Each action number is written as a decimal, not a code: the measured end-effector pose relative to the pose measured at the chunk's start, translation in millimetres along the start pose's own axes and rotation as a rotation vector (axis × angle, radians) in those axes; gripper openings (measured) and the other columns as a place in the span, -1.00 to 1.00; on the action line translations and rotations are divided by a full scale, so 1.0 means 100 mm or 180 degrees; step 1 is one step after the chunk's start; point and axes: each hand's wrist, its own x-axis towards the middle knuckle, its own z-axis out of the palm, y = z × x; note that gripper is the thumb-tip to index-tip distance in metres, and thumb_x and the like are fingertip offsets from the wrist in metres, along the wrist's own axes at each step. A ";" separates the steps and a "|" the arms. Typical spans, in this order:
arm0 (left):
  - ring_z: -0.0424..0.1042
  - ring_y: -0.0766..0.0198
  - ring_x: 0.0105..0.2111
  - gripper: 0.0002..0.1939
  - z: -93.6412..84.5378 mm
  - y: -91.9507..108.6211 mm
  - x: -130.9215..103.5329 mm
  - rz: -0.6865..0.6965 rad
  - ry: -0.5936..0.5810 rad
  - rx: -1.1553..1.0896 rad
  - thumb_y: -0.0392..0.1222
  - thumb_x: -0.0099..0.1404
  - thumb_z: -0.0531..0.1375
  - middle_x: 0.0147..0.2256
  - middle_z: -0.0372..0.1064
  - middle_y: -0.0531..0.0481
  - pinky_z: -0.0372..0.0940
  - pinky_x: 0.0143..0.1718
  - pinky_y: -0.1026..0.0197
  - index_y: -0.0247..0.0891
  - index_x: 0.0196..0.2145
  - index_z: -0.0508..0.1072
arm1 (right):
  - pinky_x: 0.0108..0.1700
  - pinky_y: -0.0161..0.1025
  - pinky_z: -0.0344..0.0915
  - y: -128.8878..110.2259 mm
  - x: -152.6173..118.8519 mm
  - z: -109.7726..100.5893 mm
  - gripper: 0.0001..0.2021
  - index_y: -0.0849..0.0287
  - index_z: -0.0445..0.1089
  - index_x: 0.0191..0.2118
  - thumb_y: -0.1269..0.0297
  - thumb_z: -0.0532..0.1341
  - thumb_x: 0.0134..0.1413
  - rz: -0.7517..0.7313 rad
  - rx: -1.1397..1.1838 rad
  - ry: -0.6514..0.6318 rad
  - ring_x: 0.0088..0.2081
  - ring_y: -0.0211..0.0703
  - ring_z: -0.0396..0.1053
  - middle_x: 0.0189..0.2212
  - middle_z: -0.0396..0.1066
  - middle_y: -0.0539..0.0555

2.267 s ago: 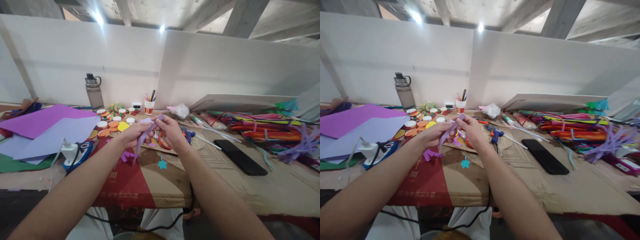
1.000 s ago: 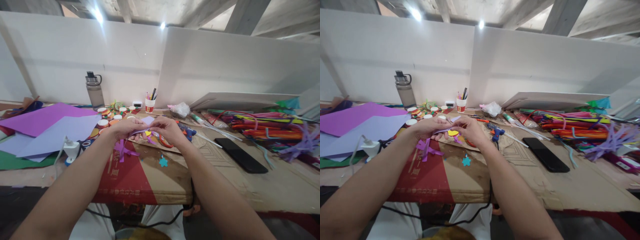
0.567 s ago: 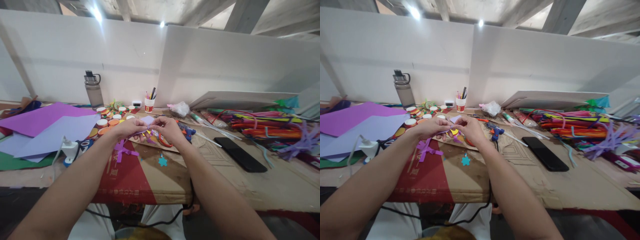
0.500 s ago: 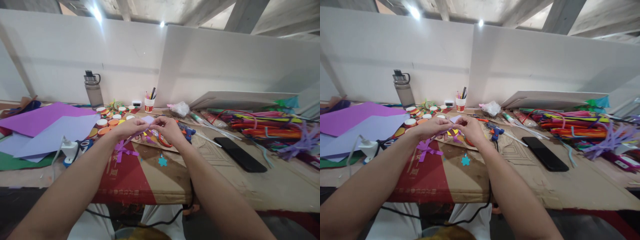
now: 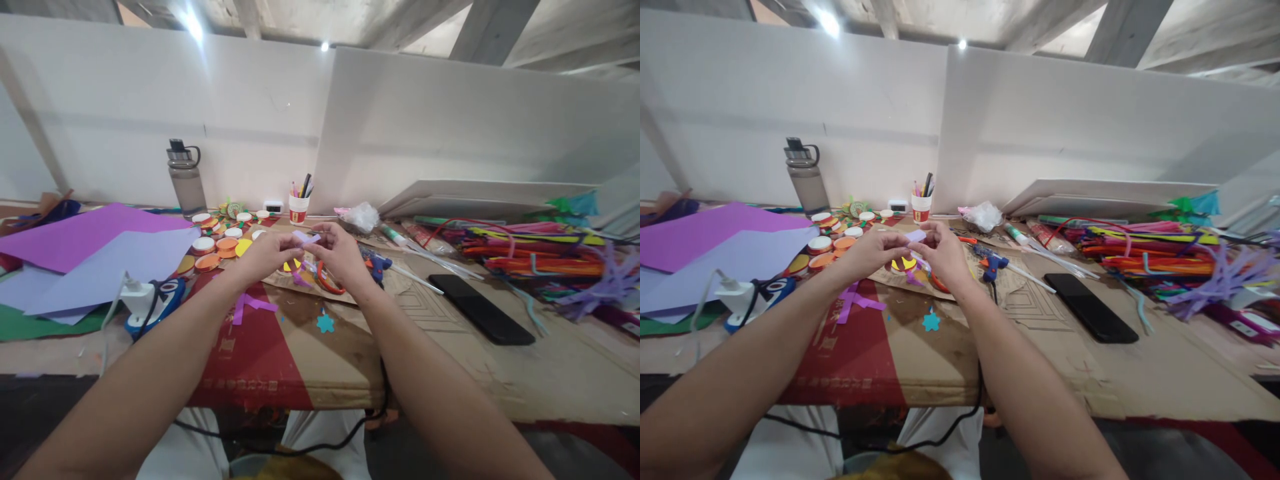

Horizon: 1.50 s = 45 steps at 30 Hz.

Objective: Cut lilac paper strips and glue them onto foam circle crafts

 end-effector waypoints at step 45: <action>0.45 0.34 -0.46 -0.70 0.03 -0.04 0.02 0.0151 0.0291 0.0234 -0.02 0.26 0.13 -0.42 0.50 -0.07 0.29 -0.42 0.32 -0.31 -0.32 0.51 | -0.47 -0.30 0.10 -0.12 -0.05 -0.02 -0.77 0.20 0.40 -0.54 0.16 0.25 -0.03 -0.0046 -0.0340 0.0385 -0.55 -0.30 0.15 -0.63 0.27 -0.05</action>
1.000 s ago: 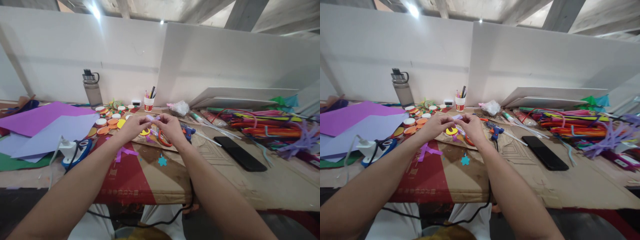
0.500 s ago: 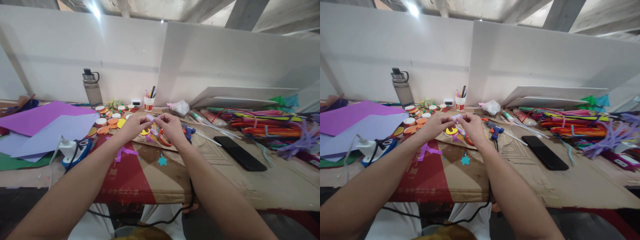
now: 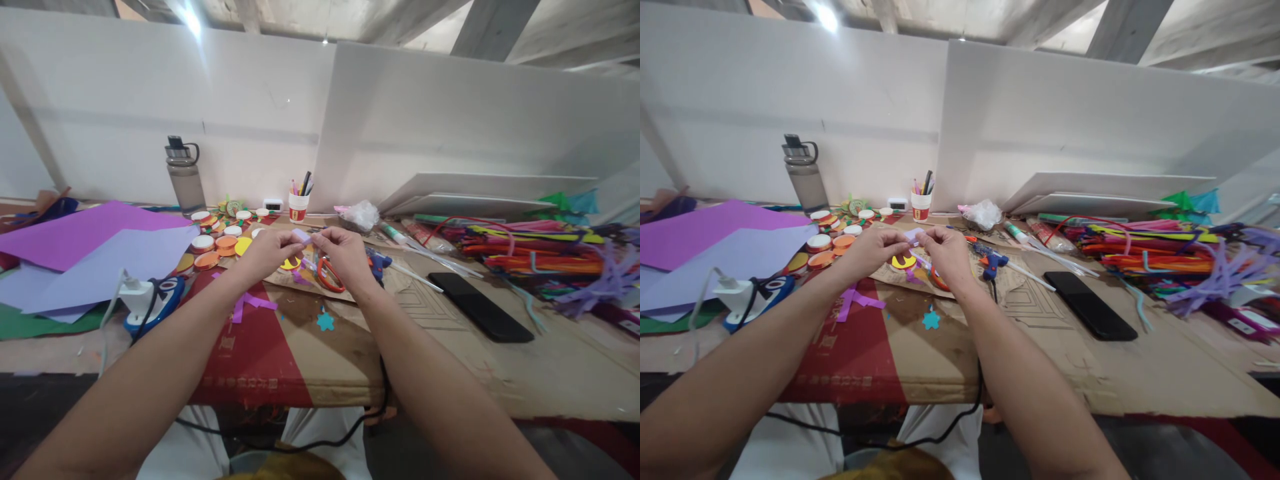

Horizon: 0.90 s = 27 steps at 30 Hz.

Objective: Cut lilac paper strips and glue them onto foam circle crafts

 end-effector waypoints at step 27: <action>0.49 0.29 -0.41 -0.76 0.00 -0.05 0.00 -0.0203 -0.0064 0.0058 -0.08 0.20 0.18 -0.40 0.52 -0.06 0.37 -0.37 0.29 -0.30 -0.31 0.53 | -0.46 -0.29 0.07 -0.01 0.00 -0.01 -0.76 0.21 0.41 -0.51 0.15 0.22 -0.01 0.0030 -0.0380 0.0344 -0.55 -0.30 0.13 -0.63 0.28 -0.04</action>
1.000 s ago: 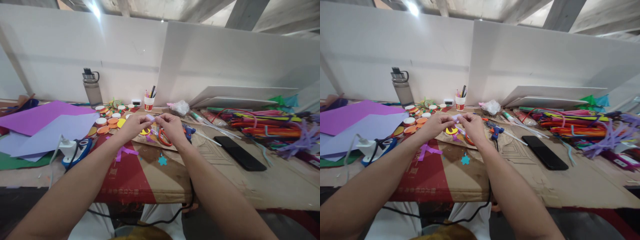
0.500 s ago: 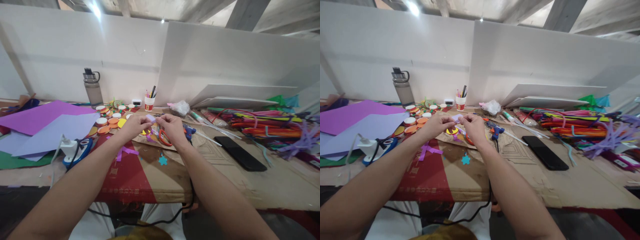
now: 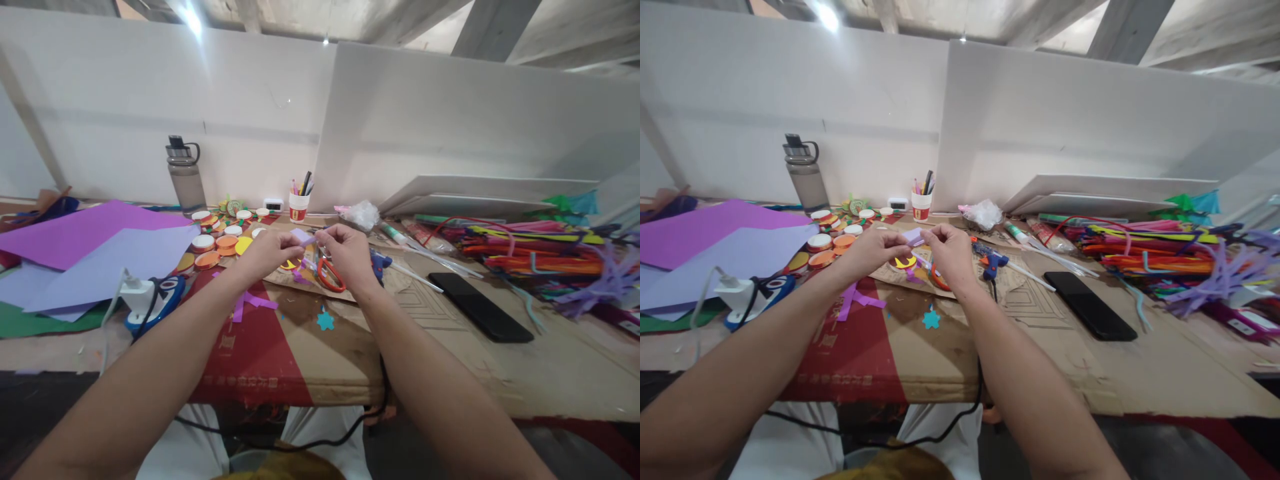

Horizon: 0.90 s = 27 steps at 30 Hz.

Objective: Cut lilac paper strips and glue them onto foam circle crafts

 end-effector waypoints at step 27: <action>0.47 0.31 -0.41 -0.71 0.01 0.11 -0.04 -0.0096 -0.0140 -0.0613 -0.05 0.12 0.26 -0.39 0.51 -0.06 0.35 -0.37 0.28 -0.34 -0.31 0.52 | -0.34 -0.26 0.23 0.01 0.00 0.04 -0.80 0.23 0.47 -0.45 0.17 0.27 -0.07 0.0039 0.0277 -0.0463 -0.45 -0.23 0.33 -0.50 0.45 0.02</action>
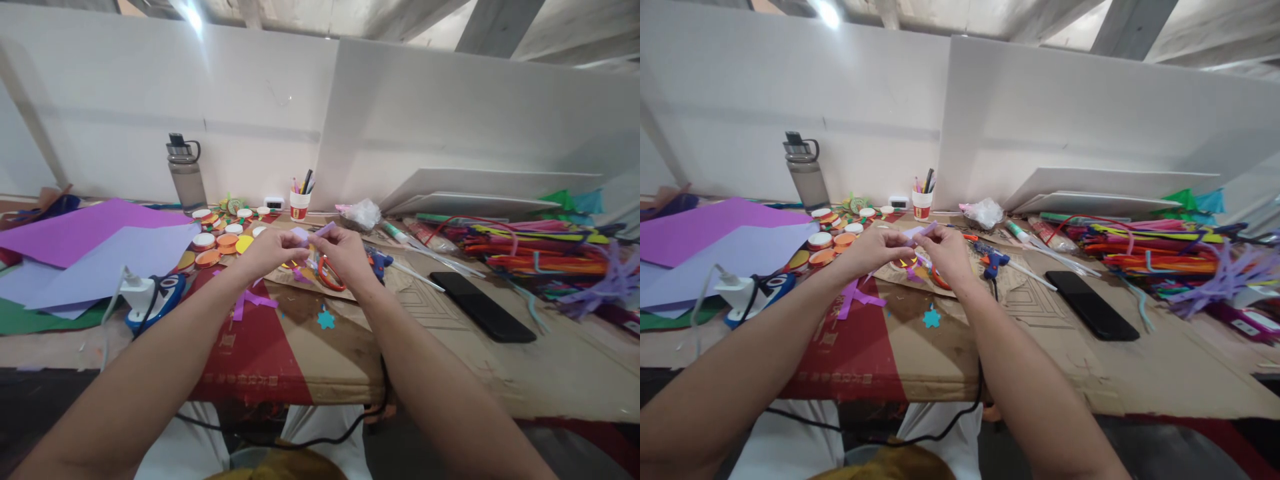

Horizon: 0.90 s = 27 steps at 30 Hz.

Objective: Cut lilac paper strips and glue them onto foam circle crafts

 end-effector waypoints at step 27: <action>0.51 0.27 -0.42 -0.74 -0.01 -0.06 0.03 -0.0104 0.0019 0.0009 -0.06 0.19 0.21 -0.39 0.53 -0.14 0.41 -0.34 0.22 -0.35 -0.37 0.52 | -0.39 -0.26 0.16 -0.05 0.00 -0.03 -0.77 0.24 0.44 -0.49 0.15 0.25 -0.04 -0.0038 -0.0216 0.0373 -0.50 -0.27 0.23 -0.55 0.38 0.01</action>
